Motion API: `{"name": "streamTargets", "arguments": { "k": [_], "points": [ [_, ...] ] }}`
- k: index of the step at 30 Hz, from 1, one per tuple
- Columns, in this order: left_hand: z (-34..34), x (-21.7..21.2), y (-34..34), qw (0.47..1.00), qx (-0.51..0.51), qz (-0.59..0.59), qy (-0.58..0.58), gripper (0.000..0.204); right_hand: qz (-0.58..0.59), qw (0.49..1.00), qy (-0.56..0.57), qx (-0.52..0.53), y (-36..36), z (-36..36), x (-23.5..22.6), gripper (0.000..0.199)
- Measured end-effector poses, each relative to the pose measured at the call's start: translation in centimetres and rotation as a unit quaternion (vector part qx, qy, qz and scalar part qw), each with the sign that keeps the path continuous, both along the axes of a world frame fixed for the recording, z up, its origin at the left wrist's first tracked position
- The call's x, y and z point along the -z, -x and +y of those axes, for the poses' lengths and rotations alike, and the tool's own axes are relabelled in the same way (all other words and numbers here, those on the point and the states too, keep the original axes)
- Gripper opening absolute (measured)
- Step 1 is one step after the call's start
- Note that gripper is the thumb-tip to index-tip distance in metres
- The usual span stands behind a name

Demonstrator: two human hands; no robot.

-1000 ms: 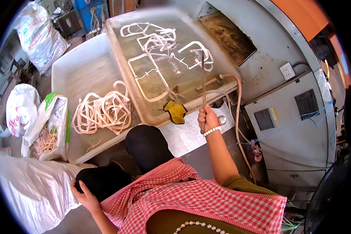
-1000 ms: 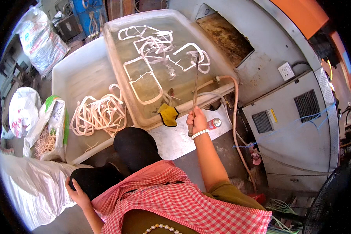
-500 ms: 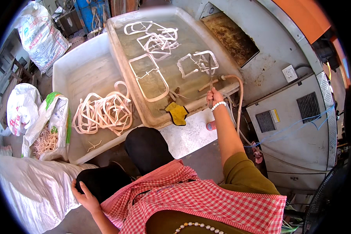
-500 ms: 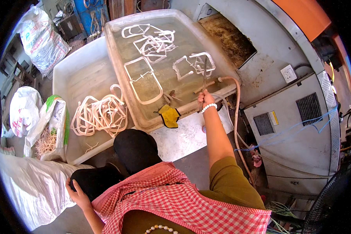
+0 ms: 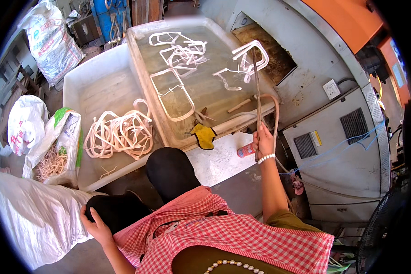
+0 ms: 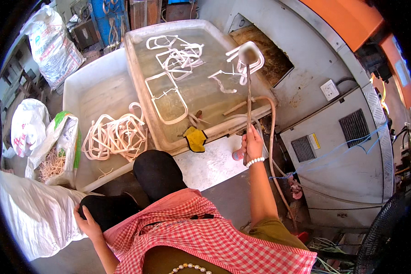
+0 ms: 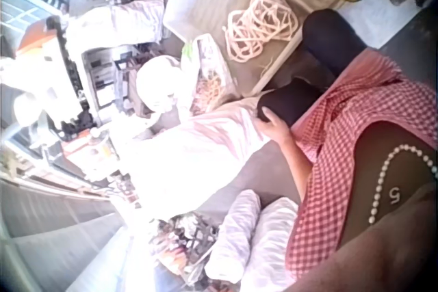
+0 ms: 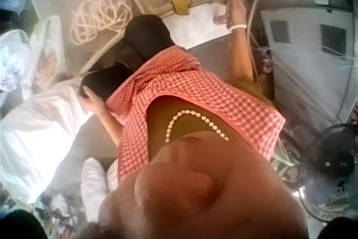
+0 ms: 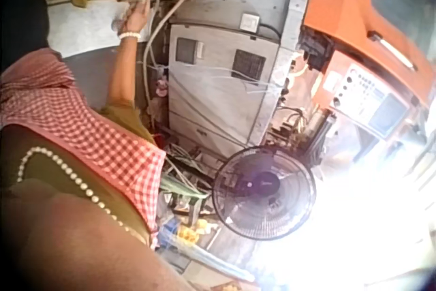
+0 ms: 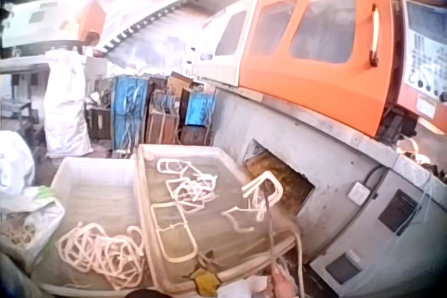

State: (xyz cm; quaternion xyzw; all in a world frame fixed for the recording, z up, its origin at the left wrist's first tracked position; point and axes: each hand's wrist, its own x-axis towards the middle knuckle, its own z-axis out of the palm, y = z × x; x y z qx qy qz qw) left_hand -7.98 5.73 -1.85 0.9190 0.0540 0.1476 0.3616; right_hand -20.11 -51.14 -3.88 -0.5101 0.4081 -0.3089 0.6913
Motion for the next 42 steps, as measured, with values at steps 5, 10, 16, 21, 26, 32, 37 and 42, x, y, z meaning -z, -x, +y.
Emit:
{"name": "streamTargets", "arguments": {
  "k": [5,10,16,21,26,32,37,42],
  "points": [
    [-0.1,0.0,0.0,1.0,0.001,-0.011,0.002,0.04,0.008,1.0,-0.004,0.014,0.9,1.4,-1.5,0.036],
    [-0.2,0.0,0.1,1.0,0.008,-0.012,0.025,0.04,0.012,0.999,0.046,0.006,0.0,0.2,-2.5,0.041],
    [0.0,0.2,0.4,0.998,-0.01,-0.012,0.056,0.039,0.038,0.998,0.042,-0.003,0.4,1.2,-1.9,0.04],
    [0.1,0.2,0.2,0.999,-0.005,-0.011,0.047,0.038,0.076,0.995,0.055,-0.041,1.0,0.8,-4.3,0.037],
    [-0.1,0.2,0.2,0.999,-0.005,-0.019,0.047,0.038,0.12,0.974,0.166,-0.1,1.9,-0.3,-10.6,0.035],
    [-0.4,0.3,0.2,0.999,-0.014,-0.019,0.039,0.038,0.111,0.953,0.237,-0.153,2.0,-0.4,-17.3,0.032],
    [-0.3,0.5,0.0,0.999,-0.03,-0.016,0.022,0.04,0.095,0.927,0.326,-0.159,2.2,-0.3,-21.6,0.034],
    [-0.3,0.6,0.2,0.999,-0.021,-0.037,0.018,0.037,0.104,0.884,0.404,-0.212,2.4,-2.2,-24.9,0.036]
  ]
}}
